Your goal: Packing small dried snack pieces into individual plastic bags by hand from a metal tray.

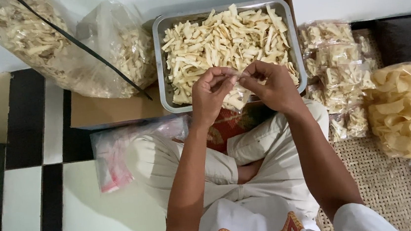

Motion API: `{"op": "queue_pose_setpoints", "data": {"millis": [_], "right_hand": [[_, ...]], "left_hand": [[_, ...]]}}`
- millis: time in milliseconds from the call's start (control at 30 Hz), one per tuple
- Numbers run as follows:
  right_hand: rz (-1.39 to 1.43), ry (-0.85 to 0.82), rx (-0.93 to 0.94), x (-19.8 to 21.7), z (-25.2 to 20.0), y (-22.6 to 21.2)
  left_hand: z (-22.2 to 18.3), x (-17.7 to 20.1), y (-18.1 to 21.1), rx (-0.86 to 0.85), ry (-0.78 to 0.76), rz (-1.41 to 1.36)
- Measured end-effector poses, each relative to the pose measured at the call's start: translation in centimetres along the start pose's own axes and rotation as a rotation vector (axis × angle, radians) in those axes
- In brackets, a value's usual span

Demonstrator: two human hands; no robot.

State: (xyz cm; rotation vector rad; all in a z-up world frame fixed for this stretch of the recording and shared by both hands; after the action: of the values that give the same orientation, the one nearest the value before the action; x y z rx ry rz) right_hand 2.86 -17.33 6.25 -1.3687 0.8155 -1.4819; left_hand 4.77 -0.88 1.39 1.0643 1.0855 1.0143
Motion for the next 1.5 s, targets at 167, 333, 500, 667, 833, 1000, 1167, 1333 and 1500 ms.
{"op": "queue_pose_setpoints", "data": {"millis": [167,333,500,667,833,1000,1167,1333,1500], "right_hand": [[-0.030,0.005,0.040,-0.2,-0.4,-0.3],[-0.030,-0.014,0.039,-0.6,-0.8,1.2],[0.073,-0.160,-0.074,-1.3,-1.8,1.4],[0.093,-0.015,-0.062,-1.8,-1.5,3.0],[0.140,0.084,-0.081,-0.6,-1.2,2.4],[0.043,0.181,0.020,-0.7,-2.6,1.6],[0.145,0.244,0.022,-1.0,-3.6,1.6],[0.387,0.304,0.037,-0.8,-4.3,3.3],[0.629,0.405,-0.009,0.0,-5.3,4.9]], "left_hand": [[-0.2,0.1,-0.5,-0.019,0.013,-0.013],[0.0,0.2,-0.4,-0.034,0.036,-0.010],[0.0,0.7,-0.9,-0.026,0.160,-0.079],[-0.1,0.5,0.1,-0.050,0.097,-0.082],[-0.2,-0.2,0.0,-0.039,-0.022,-0.004],[-0.3,-0.3,-0.2,-0.050,0.049,0.017],[-0.7,-0.7,0.6,-0.069,0.003,0.054],[-0.8,-1.1,0.3,-0.106,-0.067,0.040],[-1.8,-2.0,1.8,-0.350,0.087,0.202]]}}
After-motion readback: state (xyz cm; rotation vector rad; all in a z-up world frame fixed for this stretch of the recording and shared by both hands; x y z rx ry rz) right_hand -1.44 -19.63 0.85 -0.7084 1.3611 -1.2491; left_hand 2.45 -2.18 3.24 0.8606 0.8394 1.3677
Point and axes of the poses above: each hand's wrist, its own z-axis towards the middle knuckle, its own x-axis out of the back of the hand, y = z × x, the point moved 5 cm from there along z, towards the middle knuckle, and after that the axes turned 1 degree about y, right-handed, at the moved point
